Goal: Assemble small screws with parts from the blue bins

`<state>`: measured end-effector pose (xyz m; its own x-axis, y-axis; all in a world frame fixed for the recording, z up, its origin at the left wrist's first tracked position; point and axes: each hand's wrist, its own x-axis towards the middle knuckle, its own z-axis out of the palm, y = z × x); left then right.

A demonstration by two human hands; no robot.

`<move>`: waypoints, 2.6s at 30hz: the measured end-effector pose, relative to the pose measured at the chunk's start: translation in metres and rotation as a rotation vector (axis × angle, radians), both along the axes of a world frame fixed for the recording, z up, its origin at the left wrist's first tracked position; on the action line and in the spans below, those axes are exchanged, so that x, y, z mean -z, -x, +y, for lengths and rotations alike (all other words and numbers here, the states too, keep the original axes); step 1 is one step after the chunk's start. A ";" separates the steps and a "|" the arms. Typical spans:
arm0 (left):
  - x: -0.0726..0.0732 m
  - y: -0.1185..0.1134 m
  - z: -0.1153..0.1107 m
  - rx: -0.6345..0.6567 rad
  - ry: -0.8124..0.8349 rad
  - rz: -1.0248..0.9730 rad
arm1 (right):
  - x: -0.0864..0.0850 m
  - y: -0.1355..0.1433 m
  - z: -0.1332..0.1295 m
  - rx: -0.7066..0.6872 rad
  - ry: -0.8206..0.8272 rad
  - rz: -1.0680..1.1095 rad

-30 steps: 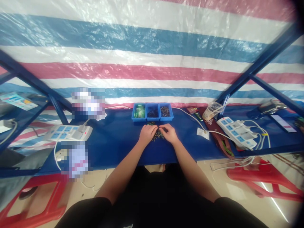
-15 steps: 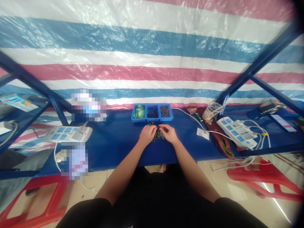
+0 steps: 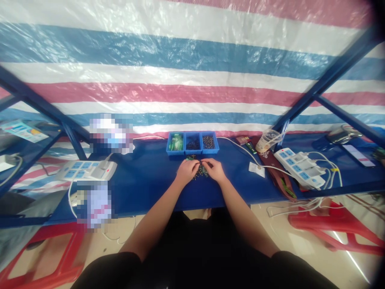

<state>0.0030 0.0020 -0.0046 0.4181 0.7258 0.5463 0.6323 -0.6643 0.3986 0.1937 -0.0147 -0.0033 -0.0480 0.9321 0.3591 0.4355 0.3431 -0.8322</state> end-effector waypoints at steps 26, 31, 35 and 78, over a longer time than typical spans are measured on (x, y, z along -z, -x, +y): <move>-0.001 0.000 0.000 -0.002 -0.013 0.002 | 0.000 0.001 0.000 0.018 0.004 0.013; -0.003 0.001 -0.001 -0.005 -0.030 0.039 | -0.001 0.002 -0.001 0.000 0.013 0.023; -0.004 0.001 -0.001 -0.005 -0.034 0.048 | -0.001 0.002 -0.001 -0.006 0.008 0.023; 0.003 0.001 0.000 -0.014 -0.035 0.014 | -0.002 0.001 -0.001 0.012 0.049 0.010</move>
